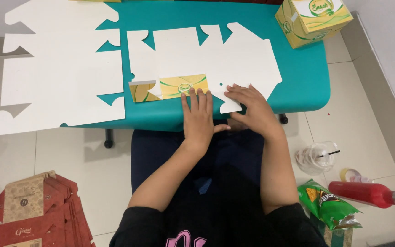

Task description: Assembling a cardboard box by folding flaps and then placing a smaller product box inside before closing the lid.

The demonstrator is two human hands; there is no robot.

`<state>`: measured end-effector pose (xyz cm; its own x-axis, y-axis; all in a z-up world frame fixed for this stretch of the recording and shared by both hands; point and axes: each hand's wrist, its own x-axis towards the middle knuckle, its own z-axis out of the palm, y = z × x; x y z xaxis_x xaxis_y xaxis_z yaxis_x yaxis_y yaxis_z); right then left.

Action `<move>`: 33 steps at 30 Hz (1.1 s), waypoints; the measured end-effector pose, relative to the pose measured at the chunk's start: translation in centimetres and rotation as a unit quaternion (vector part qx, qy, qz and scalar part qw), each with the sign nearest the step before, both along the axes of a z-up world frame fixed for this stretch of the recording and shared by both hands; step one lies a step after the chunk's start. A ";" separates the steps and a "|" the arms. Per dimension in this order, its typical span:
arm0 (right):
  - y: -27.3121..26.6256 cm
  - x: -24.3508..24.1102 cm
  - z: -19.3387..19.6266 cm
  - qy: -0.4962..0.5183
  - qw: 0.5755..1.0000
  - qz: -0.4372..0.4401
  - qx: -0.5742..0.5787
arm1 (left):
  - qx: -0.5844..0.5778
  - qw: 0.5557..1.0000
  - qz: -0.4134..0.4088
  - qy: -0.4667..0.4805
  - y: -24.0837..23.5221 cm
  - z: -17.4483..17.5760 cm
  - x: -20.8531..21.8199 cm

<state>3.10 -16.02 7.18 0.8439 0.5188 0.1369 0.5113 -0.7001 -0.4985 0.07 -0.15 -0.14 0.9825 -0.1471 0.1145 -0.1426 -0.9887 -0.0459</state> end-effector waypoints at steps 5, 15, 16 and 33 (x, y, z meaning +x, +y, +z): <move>-0.1 0.6 1.1 0.035 0.998 -0.013 0.051 | -0.018 1.000 -0.001 0.006 0.2 0.4 0.0; 2.9 3.7 -4.0 -0.111 0.969 -0.191 0.114 | -0.005 0.999 -0.009 -0.052 0.2 -0.1 0.2; 3.1 3.5 -4.0 -0.111 0.969 -0.191 0.114 | -0.005 0.999 -0.009 -0.052 0.1 -0.5 0.4; 2.0 1.2 -3.2 -0.247 0.957 -0.134 -0.064 | 0.022 0.997 0.012 -0.076 -0.4 -0.6 1.1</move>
